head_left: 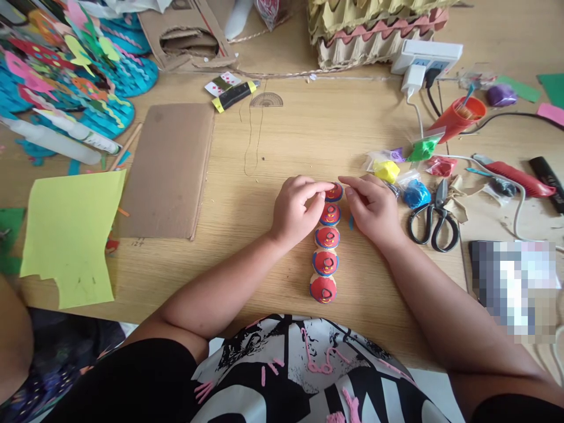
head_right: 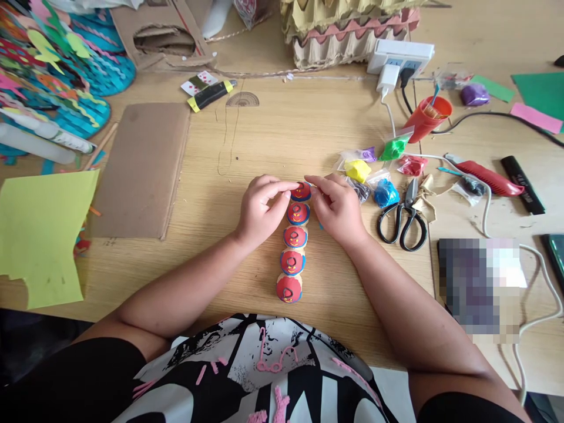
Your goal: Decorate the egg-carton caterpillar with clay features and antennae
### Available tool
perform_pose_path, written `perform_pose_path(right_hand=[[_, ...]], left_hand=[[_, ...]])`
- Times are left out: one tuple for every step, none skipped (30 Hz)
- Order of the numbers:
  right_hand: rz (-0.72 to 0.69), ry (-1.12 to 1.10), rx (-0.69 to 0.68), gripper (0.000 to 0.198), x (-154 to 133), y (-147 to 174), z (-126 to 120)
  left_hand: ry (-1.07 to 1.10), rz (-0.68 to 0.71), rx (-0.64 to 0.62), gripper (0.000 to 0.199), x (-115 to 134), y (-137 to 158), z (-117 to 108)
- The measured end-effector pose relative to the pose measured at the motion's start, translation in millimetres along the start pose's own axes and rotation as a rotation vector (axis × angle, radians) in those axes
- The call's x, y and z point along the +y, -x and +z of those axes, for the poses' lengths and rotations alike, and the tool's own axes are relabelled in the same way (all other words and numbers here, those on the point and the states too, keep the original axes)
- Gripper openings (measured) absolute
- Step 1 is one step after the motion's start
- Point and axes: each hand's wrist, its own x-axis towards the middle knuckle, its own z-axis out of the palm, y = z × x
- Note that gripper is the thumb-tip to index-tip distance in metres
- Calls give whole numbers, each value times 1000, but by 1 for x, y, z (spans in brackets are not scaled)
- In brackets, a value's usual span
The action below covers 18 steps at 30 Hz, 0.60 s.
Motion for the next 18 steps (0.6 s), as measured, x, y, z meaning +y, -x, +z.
perform_pose_path(right_hand=[[-1,-8,-5,31,0,0,0],[-5,-15,-9,31,0,0,1],[-14,-21,-11,31,0,0,1],[-25,-28,-10,31,0,-1,1],[-38,-35,-9,30,0,-1,2],[-52,-41,-10,30,-1,-1,2],[-62,-46,-15,30,-1,-1,2],[-68,-49,-23,30,-1,-2,2],[-70,-51,-30,30,-1,-2,2],[-69,-50,-37,30,-1,-2,2],[-66,-48,-41,30,-1,-2,1],[-64,-45,-43,31,-1,-2,1],[-64,-42,-43,31,-1,-2,1],[-65,-38,-44,31,-1,-2,0],[-66,-34,-46,31,-1,-2,0],[-67,-31,-49,31,0,-2,0],[-68,-29,-52,31,0,-2,0],[-68,-27,-57,31,0,-3,0]], left_hand=[[-24,20,-11,25,0,0,-1],[-44,32,-18,26,1,0,-1],[-57,39,-22,26,1,-1,-1],[-66,42,-23,26,2,-1,-2],[-71,45,-22,26,2,-1,-2],[-74,49,-20,26,2,-1,-2],[-77,52,-19,26,2,-1,-2],[-79,53,-20,26,2,0,-1],[-84,52,-23,26,2,0,-1],[-89,50,-27,26,3,0,-1],[-94,46,-28,26,3,0,-1],[-95,43,-25,25,3,0,-2],[-91,39,-19,25,3,-1,-2],[-82,34,-9,25,3,-1,-2],[-67,24,0,25,3,-1,-1],[-48,11,8,24,2,-1,-1],[-29,-5,13,24,1,-1,0],[-11,-23,14,24,-1,-1,1]])
